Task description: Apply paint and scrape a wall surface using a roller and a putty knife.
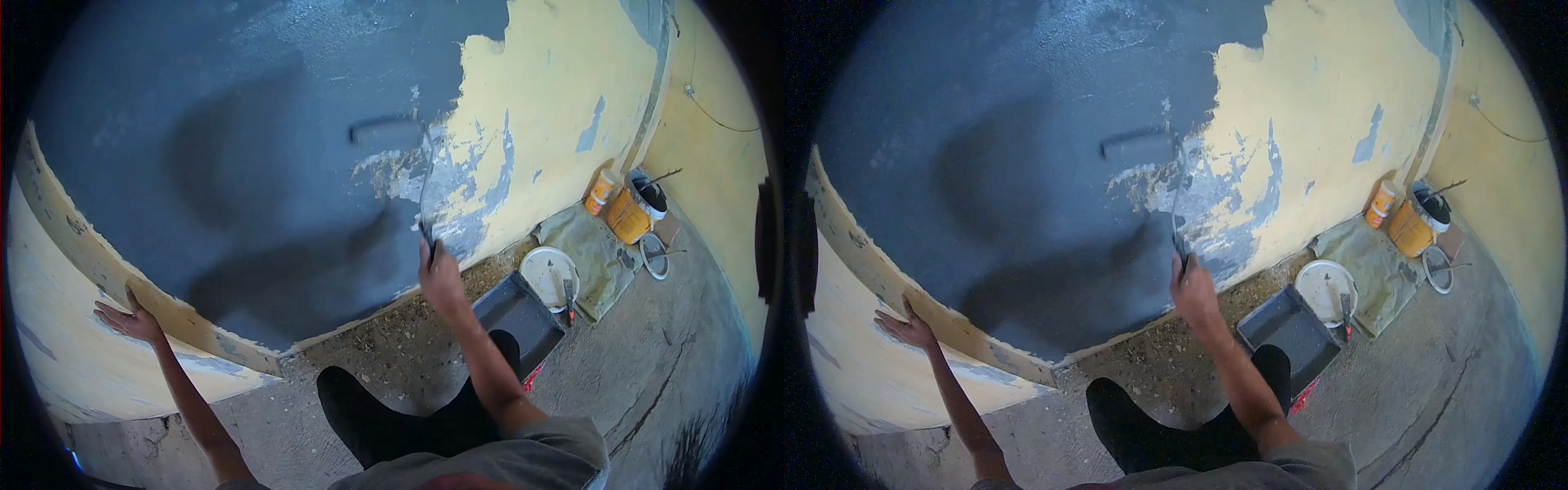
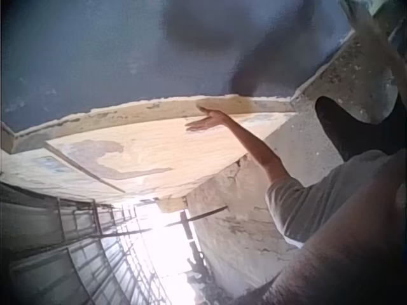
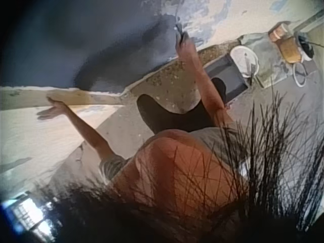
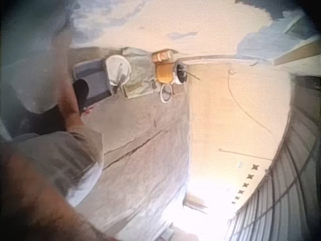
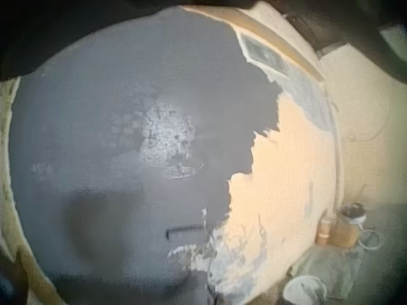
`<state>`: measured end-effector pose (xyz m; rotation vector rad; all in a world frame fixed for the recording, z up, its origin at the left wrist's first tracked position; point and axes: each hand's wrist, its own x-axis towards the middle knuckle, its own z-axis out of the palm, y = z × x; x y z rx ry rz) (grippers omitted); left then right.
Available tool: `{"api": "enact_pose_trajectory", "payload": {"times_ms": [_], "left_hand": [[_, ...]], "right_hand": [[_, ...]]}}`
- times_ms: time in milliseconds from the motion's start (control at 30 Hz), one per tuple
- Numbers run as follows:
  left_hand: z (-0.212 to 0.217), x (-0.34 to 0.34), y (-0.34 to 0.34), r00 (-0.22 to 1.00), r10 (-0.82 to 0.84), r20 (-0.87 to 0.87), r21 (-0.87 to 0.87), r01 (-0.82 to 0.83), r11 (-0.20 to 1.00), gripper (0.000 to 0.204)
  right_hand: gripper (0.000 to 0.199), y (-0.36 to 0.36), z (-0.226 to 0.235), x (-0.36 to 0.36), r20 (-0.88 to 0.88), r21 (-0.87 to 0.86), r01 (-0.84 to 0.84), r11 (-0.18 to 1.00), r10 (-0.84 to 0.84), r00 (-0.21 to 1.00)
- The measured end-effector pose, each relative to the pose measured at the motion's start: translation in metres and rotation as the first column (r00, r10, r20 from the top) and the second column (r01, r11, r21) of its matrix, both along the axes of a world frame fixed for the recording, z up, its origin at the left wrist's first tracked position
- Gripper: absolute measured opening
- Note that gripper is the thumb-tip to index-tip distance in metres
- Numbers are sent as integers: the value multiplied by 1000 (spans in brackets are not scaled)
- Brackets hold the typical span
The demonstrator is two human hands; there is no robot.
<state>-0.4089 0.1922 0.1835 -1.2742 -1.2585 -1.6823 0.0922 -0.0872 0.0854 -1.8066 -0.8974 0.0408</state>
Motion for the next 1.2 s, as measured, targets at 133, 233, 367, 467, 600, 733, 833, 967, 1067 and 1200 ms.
{"api": "enact_pose_trajectory", "payload": {"times_ms": [133, 233, 367, 467, 600, 733, 833, 967, 1067, 1200], "left_hand": [[-1, 1, -1, 999, 17, 27, -28, -16, 999, 90], [-2, 0, 0, 999, 28, 29, -31, -27, 999, 89], [-2, -2, 2, 999, 39, -4, -11, -39, 999, 89], [-2, -4, 5, 999, 36, -12, -4, -36, 999, 88], [-4, -8, 6, 995, 94, -31, -32, -95, 995, 89], [-3, -8, 7, 993, 115, -21, -38, -116, 993, 89], [-4, -8, 9, 995, 96, -19, 12, -95, 995, 89], [-5, -9, 10, 995, 94, -19, 7, -94, 996, 90], [-5, -10, 11, 995, 100, -11, 3, -100, 995, 90], [-3, -11, 11, 989, 143, -24, 7, -143, 990, 89]], "right_hand": [[37, 11, 54, 38, 49, 100, -5, 995, 0, 999], [38, 10, 55, 39, 64, 107, 4, 994, -10, 998], [38, -1, -2, -9, -90, 128, -24, 991, 35, 995], [39, -4, -37, -51, -119, 126, -46, 991, 61, 991], [43, 11, -5, -41, -254, 240, -35, 970, 97, 962], [42, 21, 61, 22, -264, 259, 75, 963, -4, 964], [45, 9, 65, 33, -221, 246, 58, 967, -3, 975], [43, -15, 30, 6, 29, 223, 91, 970, -100, 995], [40, -27, 20, 2, -39, 41, 63, 997, -61, 997], [37, -25, 50, 46, 51, 25, 118, 993, -120, 992]]}}
